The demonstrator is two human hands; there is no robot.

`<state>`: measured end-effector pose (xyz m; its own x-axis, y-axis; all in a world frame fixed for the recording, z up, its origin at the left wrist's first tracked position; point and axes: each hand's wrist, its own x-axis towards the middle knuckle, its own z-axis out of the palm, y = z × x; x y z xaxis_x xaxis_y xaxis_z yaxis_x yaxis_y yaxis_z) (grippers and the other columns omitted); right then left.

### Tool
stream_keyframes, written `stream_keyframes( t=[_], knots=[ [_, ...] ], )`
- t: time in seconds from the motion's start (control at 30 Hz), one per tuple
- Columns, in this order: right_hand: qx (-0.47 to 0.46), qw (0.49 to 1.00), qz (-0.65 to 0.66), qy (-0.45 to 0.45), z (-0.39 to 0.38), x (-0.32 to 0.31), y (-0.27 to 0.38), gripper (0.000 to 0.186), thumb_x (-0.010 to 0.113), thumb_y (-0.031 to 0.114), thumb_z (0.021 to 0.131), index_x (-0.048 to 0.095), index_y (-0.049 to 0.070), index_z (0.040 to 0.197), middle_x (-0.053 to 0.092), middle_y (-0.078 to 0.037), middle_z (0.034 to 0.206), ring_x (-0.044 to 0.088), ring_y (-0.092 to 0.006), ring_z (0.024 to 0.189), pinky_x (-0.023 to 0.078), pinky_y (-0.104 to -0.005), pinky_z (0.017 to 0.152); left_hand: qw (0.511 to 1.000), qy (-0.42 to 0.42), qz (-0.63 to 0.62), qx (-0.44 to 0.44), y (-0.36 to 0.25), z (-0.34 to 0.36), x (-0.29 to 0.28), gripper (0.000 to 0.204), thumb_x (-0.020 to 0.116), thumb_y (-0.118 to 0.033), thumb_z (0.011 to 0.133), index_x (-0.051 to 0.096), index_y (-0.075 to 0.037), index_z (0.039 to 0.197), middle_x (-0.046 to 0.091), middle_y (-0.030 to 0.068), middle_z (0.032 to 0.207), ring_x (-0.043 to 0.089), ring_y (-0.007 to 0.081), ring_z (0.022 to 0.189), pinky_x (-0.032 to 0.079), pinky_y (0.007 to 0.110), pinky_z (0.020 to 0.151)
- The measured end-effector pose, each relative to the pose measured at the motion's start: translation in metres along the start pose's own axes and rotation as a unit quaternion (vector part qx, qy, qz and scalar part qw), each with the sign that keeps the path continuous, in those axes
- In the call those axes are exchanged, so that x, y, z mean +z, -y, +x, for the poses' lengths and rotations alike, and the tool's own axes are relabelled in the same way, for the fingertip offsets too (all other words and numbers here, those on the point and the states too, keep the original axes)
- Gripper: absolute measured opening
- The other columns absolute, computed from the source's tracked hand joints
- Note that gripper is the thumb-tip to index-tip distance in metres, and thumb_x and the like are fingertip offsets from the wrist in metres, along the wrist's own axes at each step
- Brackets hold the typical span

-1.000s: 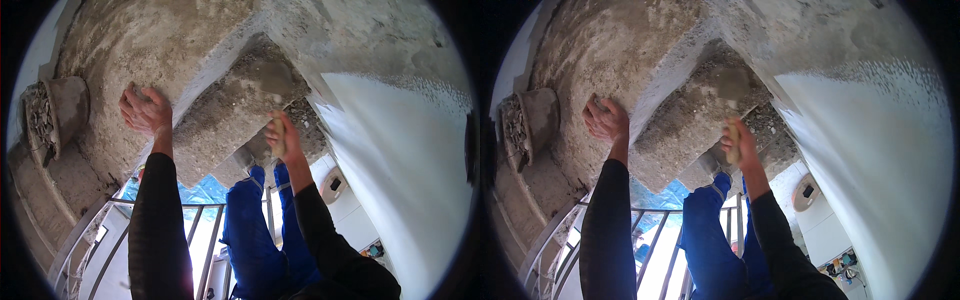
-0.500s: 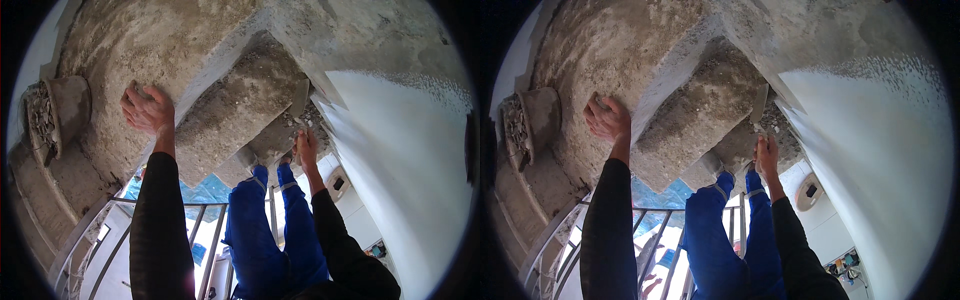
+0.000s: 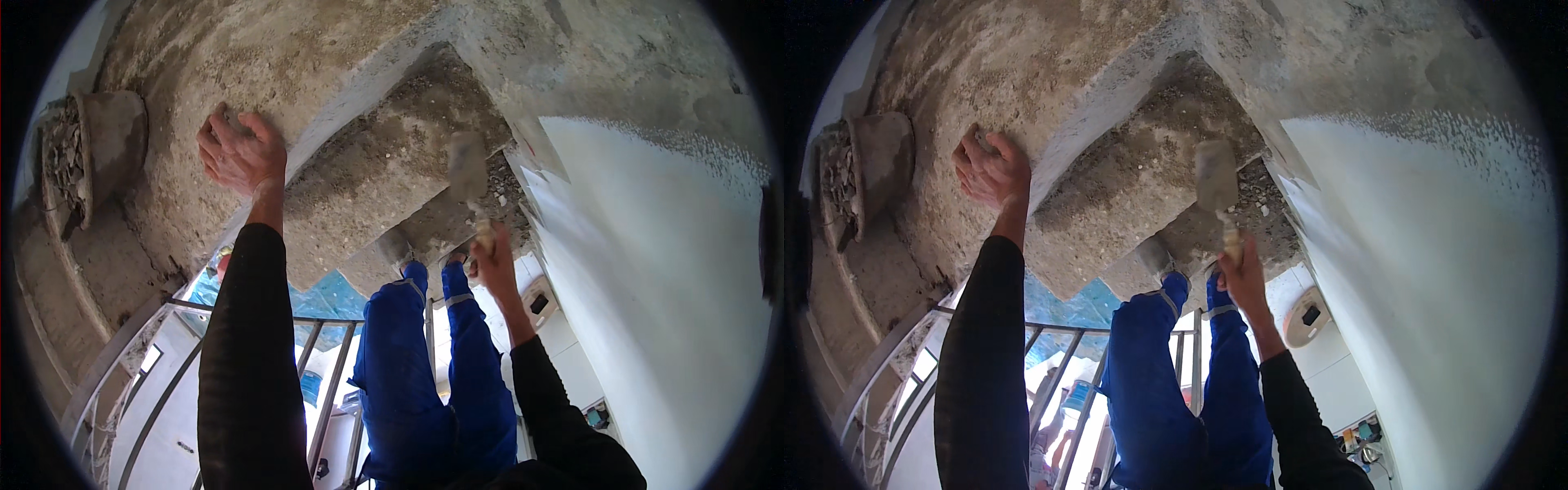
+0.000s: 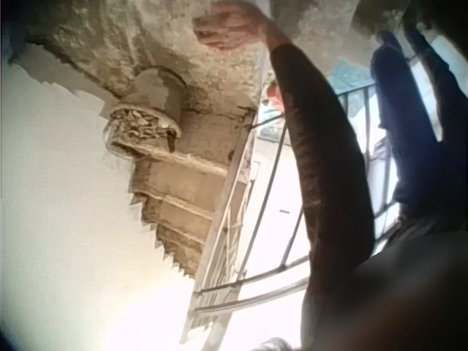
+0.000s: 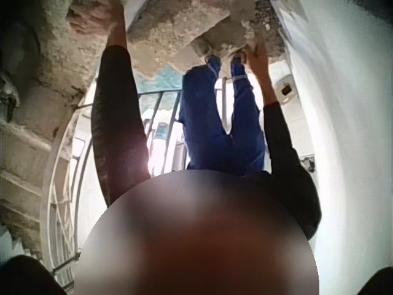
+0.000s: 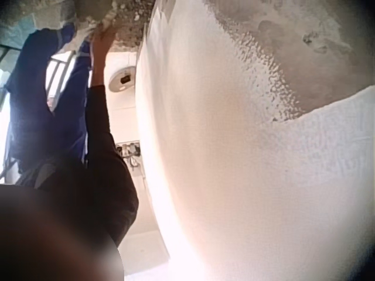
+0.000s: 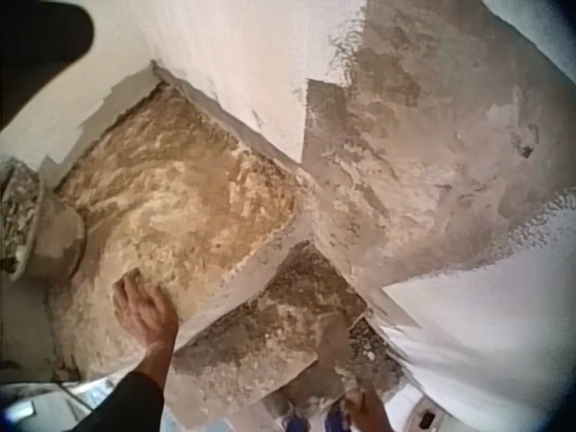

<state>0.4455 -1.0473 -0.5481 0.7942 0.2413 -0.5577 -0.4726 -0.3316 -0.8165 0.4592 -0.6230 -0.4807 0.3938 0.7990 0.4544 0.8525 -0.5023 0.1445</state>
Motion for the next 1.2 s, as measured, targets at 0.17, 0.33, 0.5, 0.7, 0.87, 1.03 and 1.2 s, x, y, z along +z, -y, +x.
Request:
stream_keyframes(
  t=[0.17,0.33,0.5,0.7,0.87,1.03,1.2],
  knots=[
    [-0.082,0.976,-0.2,0.036,-0.016,0.027,-0.004,0.047,0.068,0.021,0.1,0.05,0.008,0.141,0.069,-0.013,0.084,0.065,-0.02,0.06,0.053,-0.037,0.055,1.0,-0.005,0.002,0.0,0.003,-0.001,0.001,0.042,0.056,-0.036,0.091,0.064,-0.017,0.128,0.057,0.01,0.133,0.052,0.0345,0.128,0.039,0.051,0.106],
    [-0.061,0.971,-0.232,0.011,0.063,0.049,-0.014,0.046,0.066,0.026,0.1,0.055,0.003,0.138,0.071,-0.02,0.087,0.072,-0.0319,0.075,0.054,-0.0417,0.064,1.0,0.003,-0.021,-0.008,-0.011,-0.005,0.006,0.043,0.057,-0.035,0.09,0.063,-0.017,0.129,0.057,0.0098,0.133,0.052,0.0342,0.129,0.039,0.051,0.106],
    [-0.053,0.982,-0.181,0.0,0.015,0.063,-0.003,0.05,0.065,0.028,0.1,0.053,0.002,0.142,0.07,-0.022,0.089,0.07,-0.0406,0.078,0.055,-0.0486,0.068,1.0,-0.002,-0.006,-0.003,-0.004,-0.002,0.003,0.044,0.058,-0.035,0.089,0.063,-0.016,0.129,0.057,0.009,0.133,0.052,0.0334,0.129,0.039,0.051,0.107],
    [0.218,0.975,-0.031,0.006,0.049,0.065,0.047,0.029,0.066,0.026,0.1,0.062,0.009,0.124,0.064,-0.005,0.073,0.057,-0.0132,0.054,0.047,-0.033,0.049,1.0,0.001,-0.011,-0.007,-0.007,-0.001,0.001,0.045,0.058,-0.034,0.089,0.064,-0.016,0.129,0.057,0.0088,0.134,0.052,0.0326,0.13,0.039,0.051,0.107],
    [0.003,0.99,-0.139,0.009,-0.005,0.062,0.009,0.034,0.067,0.031,0.098,0.061,0.001,0.111,0.065,-0.015,0.075,0.064,-0.0268,0.058,0.049,-0.0432,0.052,1.0,0.004,-0.015,-0.004,-0.002,-0.001,0.001,0.044,0.058,-0.032,0.088,0.064,-0.015,0.128,0.057,0.0089,0.134,0.051,0.0328,0.131,0.038,0.051,0.107],
    [0.043,0.99,-0.127,0.039,0.066,0.071,0.018,0.034,0.065,0.029,0.101,0.059,0.003,0.123,0.065,-0.013,0.075,0.062,-0.0206,0.054,0.049,-0.0384,0.049,1.0,-0.002,-0.018,0.0,-0.005,-0.001,0.002,0.044,0.058,-0.032,0.088,0.064,-0.015,0.128,0.058,0.0096,0.132,0.053,0.034,0.128,0.039,0.051,0.106],
    [0.007,0.999,-0.025,0.037,0.087,0.113,0.029,0.025,0.064,0.029,0.102,0.055,0.013,0.118,0.053,0.0,0.069,0.049,-0.0092,0.043,0.039,-0.0269,0.036,1.0,-0.009,-0.017,0.004,-0.004,-0.002,0.0,0.043,0.057,-0.032,0.088,0.064,-0.015,0.128,0.059,0.0098,0.131,0.054,0.0344,0.127,0.04,0.052,0.105]
  ],
)
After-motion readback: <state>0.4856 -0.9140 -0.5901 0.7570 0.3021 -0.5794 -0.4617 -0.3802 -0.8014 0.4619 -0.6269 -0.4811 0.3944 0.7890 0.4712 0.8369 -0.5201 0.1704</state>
